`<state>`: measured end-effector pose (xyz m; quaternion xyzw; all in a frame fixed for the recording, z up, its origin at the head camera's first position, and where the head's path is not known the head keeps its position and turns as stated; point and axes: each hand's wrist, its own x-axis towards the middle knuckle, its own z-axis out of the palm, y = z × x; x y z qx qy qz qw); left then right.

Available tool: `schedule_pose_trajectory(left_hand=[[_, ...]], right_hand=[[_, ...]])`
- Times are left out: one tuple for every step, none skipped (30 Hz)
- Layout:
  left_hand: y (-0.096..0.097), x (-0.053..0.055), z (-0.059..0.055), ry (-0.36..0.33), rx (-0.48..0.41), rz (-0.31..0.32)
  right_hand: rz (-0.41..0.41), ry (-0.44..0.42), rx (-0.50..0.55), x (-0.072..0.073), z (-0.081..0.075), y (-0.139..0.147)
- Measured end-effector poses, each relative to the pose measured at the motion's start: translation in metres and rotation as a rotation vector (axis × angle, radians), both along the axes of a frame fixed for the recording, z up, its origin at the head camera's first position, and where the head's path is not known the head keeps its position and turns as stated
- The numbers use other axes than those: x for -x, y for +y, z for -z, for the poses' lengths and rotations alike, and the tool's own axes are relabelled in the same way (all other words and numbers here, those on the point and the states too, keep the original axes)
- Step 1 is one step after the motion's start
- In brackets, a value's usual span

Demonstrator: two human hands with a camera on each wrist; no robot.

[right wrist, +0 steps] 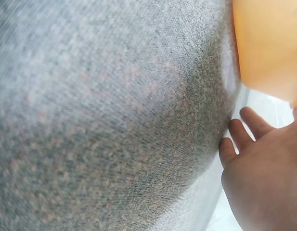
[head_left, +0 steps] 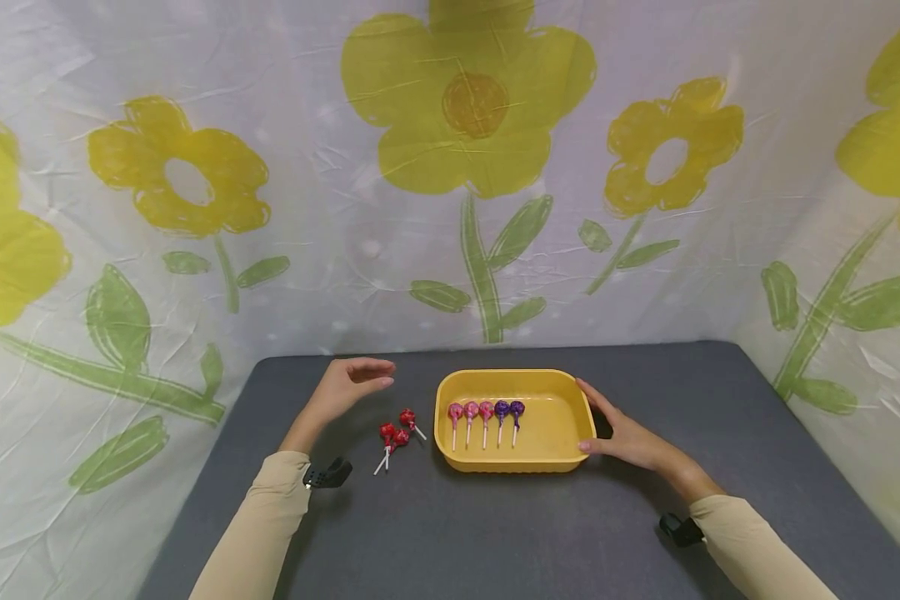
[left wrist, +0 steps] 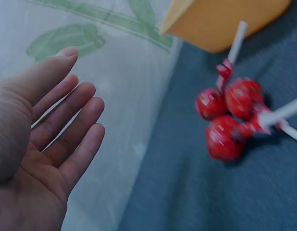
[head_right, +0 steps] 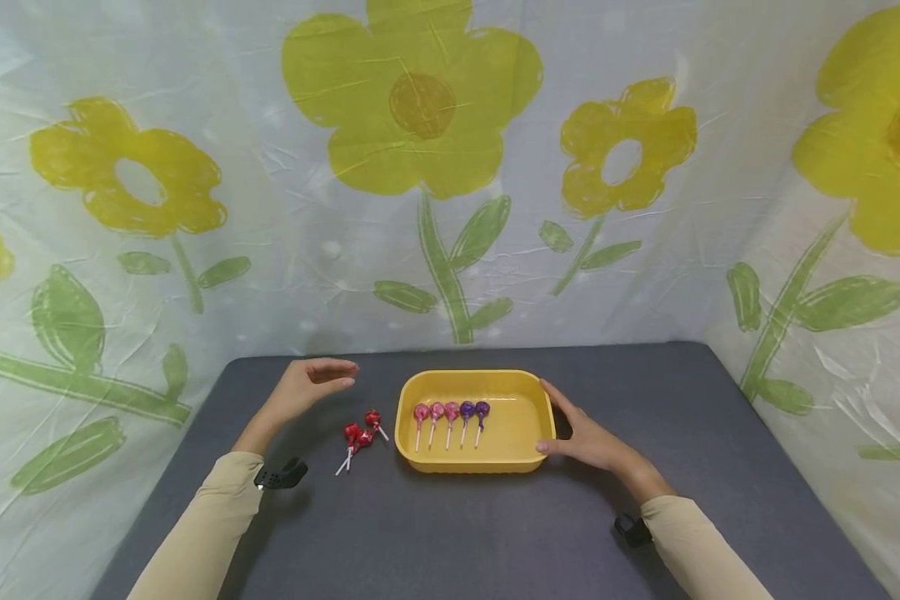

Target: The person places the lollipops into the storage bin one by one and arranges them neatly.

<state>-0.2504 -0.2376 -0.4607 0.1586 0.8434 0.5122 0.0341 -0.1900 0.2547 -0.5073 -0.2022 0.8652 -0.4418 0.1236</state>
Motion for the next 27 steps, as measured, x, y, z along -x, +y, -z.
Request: schedule_pose_trajectory(left_hand=[[-0.002, -0.001, 0.003, -0.004, 0.001, 0.0], [-0.004, -0.002, 0.006, -0.009, 0.003, 0.001], [-0.006, -0.003, 0.009, -0.012, 0.001, 0.001], [-0.008, -0.003, 0.012, -0.016, 0.0, 0.002], [-0.009, -0.004, 0.015, -0.024, -0.004, 0.001], [-0.01, -0.005, 0.017, -0.029, -0.004, 0.002], [-0.011, -0.005, 0.02, -0.033, -0.004, 0.004], [-0.012, -0.006, 0.023, -0.039, -0.004, 0.004], [-0.013, -0.007, 0.025, -0.043, -0.002, 0.004], [-0.014, -0.007, 0.027, -0.048, 0.001, 0.004], [-0.014, -0.008, 0.029, -0.05, 0.006, 0.004], [-0.015, -0.008, 0.031, -0.052, 0.008, 0.005], [-0.015, -0.008, 0.033, -0.054, 0.009, 0.004], [-0.016, -0.009, 0.035, -0.058, 0.009, 0.001], [-0.016, -0.009, 0.037, -0.06, 0.01, 0.0], [-0.017, -0.01, 0.039, -0.062, 0.008, -0.002], [-0.017, -0.01, 0.041, -0.058, 0.008, 0.003], [-0.017, -0.011, 0.043, -0.059, 0.003, 0.003], [-0.018, -0.011, 0.044, -0.056, 0.001, 0.005], [-0.018, -0.012, 0.046, -0.054, 0.0, 0.007], [-0.018, -0.012, 0.047, -0.051, -0.001, 0.01], [-0.018, -0.013, 0.049, -0.05, -0.004, 0.013], [-0.018, -0.014, 0.05, -0.049, -0.004, 0.017], [-0.018, -0.014, 0.052, -0.054, -0.009, 0.017], [-0.019, -0.015, 0.053, -0.05, -0.01, 0.024], [-0.019, -0.016, 0.054, -0.052, -0.015, 0.027], [-0.019, -0.017, 0.055, -0.053, -0.018, 0.032]], right_hand=[[0.001, -0.002, 0.0, 0.0, 0.0, 0.0], [0.001, -0.002, 0.0, 0.0, 0.0, 0.0], [0.001, -0.003, 0.0, 0.0, 0.0, 0.0], [0.002, -0.002, -0.001, 0.0, 0.001, 0.0], [0.0, 0.003, -0.003, 0.0, 0.001, 0.0], [-0.002, 0.008, -0.004, 0.001, 0.001, 0.0], [-0.004, 0.011, -0.004, 0.001, 0.001, 0.0], [-0.005, 0.012, -0.002, 0.0, 0.001, 0.0], [-0.007, 0.016, -0.003, 0.0, 0.001, 0.0], [-0.009, 0.018, -0.004, 0.001, 0.001, 0.0], [-0.01, 0.02, -0.004, 0.001, 0.001, 0.0], [-0.011, 0.023, -0.007, 0.001, 0.001, 0.0], [-0.009, 0.02, -0.004, 0.0, 0.001, 0.0], [-0.007, 0.017, -0.003, 0.0, 0.001, 0.0], [-0.005, 0.013, -0.002, 0.0, 0.001, 0.0], [-0.002, 0.01, 0.001, 0.0, 0.001, 0.0], [0.0, 0.006, 0.002, 0.0, 0.001, 0.0], [-0.002, 0.008, 0.002, 0.0, 0.001, 0.0], [0.002, -0.001, 0.007, 0.0, 0.001, 0.0], [0.004, -0.003, 0.005, 0.0, 0.001, 0.0], [0.005, -0.004, 0.005, 0.001, 0.001, 0.0], [0.005, -0.004, 0.002, 0.001, 0.001, 0.0], [0.005, -0.003, 0.0, 0.001, 0.002, 0.0], [0.005, -0.002, -0.002, 0.001, 0.002, 0.0], [0.009, -0.008, 0.0, 0.001, 0.002, 0.0], [0.008, -0.006, 0.0, 0.001, 0.002, 0.0], [0.009, -0.007, 0.0, 0.001, 0.002, 0.0]])
